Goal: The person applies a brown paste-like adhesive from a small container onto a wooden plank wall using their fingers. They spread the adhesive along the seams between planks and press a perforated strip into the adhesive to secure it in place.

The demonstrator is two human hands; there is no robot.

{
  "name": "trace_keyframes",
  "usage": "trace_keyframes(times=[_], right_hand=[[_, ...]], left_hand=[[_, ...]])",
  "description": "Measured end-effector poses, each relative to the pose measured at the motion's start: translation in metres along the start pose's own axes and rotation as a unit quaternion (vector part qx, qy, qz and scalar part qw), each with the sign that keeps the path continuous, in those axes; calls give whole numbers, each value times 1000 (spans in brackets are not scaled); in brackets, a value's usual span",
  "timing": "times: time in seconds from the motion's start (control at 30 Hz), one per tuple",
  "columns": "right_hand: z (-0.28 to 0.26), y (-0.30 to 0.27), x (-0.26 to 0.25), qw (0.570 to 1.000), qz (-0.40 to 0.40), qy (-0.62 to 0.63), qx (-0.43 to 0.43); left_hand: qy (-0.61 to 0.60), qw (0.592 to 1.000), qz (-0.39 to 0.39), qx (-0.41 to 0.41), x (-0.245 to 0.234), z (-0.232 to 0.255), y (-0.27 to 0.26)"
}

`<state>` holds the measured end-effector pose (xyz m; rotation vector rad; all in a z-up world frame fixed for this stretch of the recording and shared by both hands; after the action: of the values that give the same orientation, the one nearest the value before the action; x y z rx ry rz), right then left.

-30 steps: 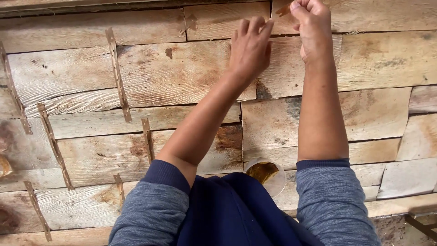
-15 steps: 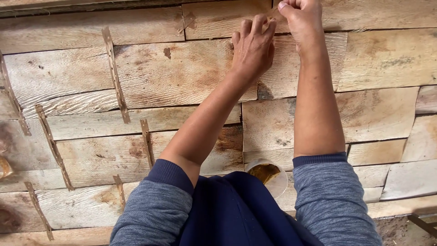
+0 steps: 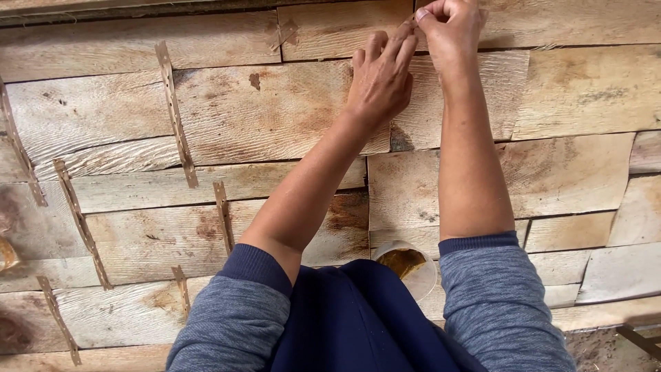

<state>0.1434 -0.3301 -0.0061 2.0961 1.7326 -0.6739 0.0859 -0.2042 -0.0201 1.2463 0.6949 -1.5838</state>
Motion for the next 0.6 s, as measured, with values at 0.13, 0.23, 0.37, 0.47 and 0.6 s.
trace_keyframes(times=[0.13,0.23,0.37,0.47,0.6], right_hand=[[4,-3,-1,999,44,-19,-16],[4,-6,-1,994,82,-43,-52],[-9,-15,-4,989,116,-40,-82],[-18,-21,-7,979,149,-45,-134],[-19,-24,-6,971,159,-66,-167]], left_hand=[[16,1000,-8,-1,0,4,2],[29,999,-19,-4,-1,2,3],[-7,999,-52,9,-7,3,3],[-8,999,-48,16,-5,4,4],[-2,999,-34,17,-6,4,3]])
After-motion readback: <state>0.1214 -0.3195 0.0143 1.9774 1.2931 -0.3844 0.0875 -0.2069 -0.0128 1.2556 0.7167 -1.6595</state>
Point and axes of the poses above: each hand's wrist, its own y-axis towards the middle knuckle, its own x-axis out of the palm, z = x × y, the point moved 9 cm from there along y, towards the middle knuckle, and after that the axes turned 9 degrees about y, right-handed, at the moved point
